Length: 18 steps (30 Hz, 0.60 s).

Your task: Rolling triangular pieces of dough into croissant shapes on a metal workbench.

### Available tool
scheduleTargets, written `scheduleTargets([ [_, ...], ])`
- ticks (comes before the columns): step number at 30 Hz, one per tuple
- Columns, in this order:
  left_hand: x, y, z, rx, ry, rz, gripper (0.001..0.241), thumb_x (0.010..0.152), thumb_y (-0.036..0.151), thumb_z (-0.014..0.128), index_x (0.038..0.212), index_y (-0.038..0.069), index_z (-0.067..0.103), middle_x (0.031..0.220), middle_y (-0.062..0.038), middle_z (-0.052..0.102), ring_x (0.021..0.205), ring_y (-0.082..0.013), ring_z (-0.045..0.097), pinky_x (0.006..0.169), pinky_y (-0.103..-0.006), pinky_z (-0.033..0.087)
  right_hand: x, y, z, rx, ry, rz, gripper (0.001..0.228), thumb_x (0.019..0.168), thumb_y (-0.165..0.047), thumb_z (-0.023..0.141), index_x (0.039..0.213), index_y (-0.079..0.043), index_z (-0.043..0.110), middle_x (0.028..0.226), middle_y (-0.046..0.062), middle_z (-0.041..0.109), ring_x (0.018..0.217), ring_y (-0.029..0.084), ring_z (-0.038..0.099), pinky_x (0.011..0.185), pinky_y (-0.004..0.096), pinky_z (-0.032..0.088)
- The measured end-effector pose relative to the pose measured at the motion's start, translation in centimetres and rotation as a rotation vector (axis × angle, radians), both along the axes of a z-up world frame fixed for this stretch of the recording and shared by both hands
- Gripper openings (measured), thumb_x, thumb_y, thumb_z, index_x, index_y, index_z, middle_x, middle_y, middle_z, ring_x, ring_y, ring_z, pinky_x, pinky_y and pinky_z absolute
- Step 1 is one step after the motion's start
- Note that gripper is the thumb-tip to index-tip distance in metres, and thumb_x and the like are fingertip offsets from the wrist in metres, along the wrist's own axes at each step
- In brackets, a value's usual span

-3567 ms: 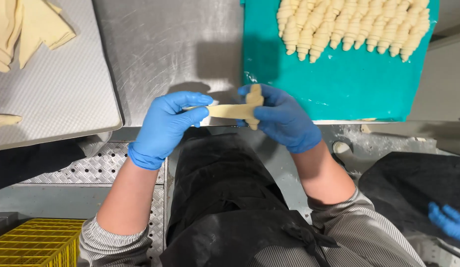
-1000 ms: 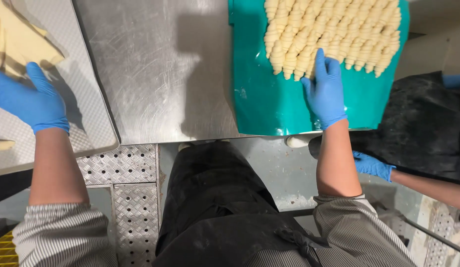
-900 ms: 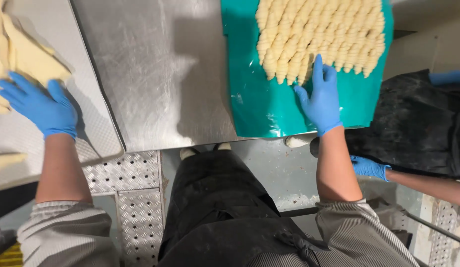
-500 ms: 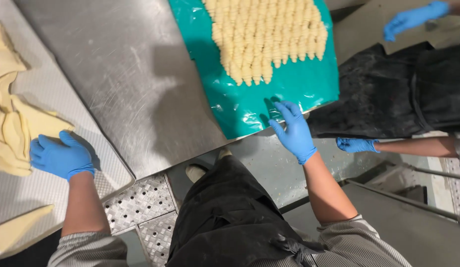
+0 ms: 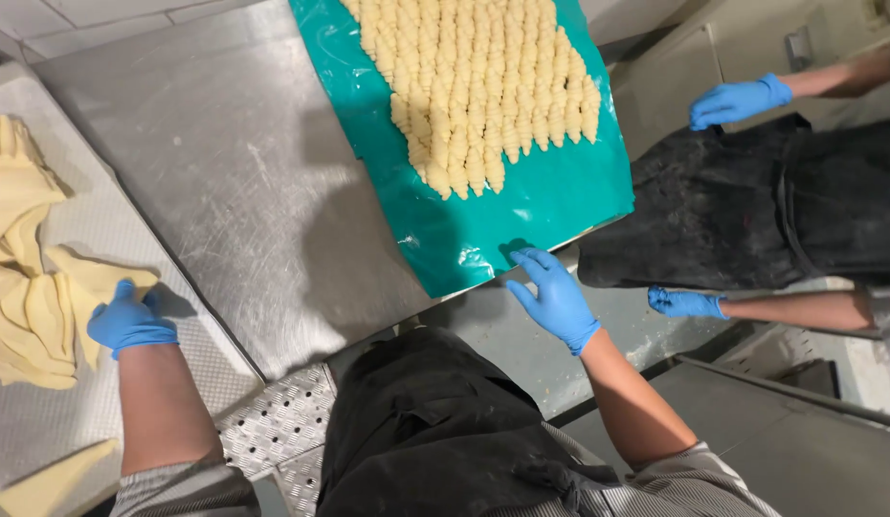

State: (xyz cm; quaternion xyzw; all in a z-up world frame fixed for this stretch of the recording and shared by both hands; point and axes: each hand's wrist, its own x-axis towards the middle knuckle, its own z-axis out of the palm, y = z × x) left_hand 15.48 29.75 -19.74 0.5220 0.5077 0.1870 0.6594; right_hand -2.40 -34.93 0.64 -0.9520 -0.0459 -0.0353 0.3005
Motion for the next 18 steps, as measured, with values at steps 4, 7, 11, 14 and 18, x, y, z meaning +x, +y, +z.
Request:
scheduleTargets([
  [4,-3.7,-4.3,4.7,-0.359,-0.394,-0.242,0.039,0.094,0.004,0.071,0.133,0.003,0.061,0.121,-0.01,0.069,0.103,-0.0243,0.073,0.083,-0.0365,0.064,3.3,3.2,0.9,0.085,0.066,0.012,0.047,0.089,-0.021,0.077,0.131,-0.005,0.065,0.13,0.018,0.065,0.119,0.036,0.064,0.099,0.041,0.054],
  [7,-6.2,-11.5,11.6,-0.266,-0.447,-0.277,0.031,0.104,0.005,0.073,0.133,0.002,0.062,0.124,-0.012,0.071,0.108,-0.0251,0.071,0.086,-0.0371,0.06,6.3,8.0,2.8,0.243,0.089,0.158,0.043,0.091,-0.021,0.076,0.131,-0.006,0.065,0.128,0.015,0.066,0.117,0.032,0.066,0.098,0.039,0.055],
  [11,-10.2,-21.2,20.7,-0.331,-0.304,-0.408,0.033,0.093,0.002,0.069,0.126,0.006,0.062,0.116,-0.006,0.07,0.101,-0.0179,0.068,0.088,-0.0332,0.059,9.5,15.8,5.7,0.313,0.039,0.424,0.04,0.092,-0.015,0.076,0.131,-0.006,0.068,0.135,0.015,0.066,0.122,0.034,0.063,0.101,0.041,0.053],
  [14,-11.5,-24.8,24.4,-0.31,-0.33,-0.558,0.041,0.094,-0.002,0.067,0.134,0.0,0.062,0.122,-0.009,0.069,0.107,-0.0174,0.067,0.091,-0.0317,0.057,10.3,20.5,7.9,0.413,0.005,0.517,0.044,0.091,-0.016,0.078,0.132,-0.005,0.067,0.135,0.016,0.064,0.123,0.035,0.062,0.104,0.041,0.052],
  [18,-12.0,-25.8,27.3,-0.397,-0.409,-0.677,0.049,0.096,-0.003,0.06,0.144,0.0,0.056,0.132,-0.01,0.067,0.118,-0.0161,0.065,0.102,-0.0293,0.053,11.0,22.3,9.7,0.559,0.105,0.483,0.046,0.093,-0.014,0.077,0.135,-0.003,0.063,0.136,0.017,0.064,0.121,0.029,0.068,0.102,0.036,0.056],
])
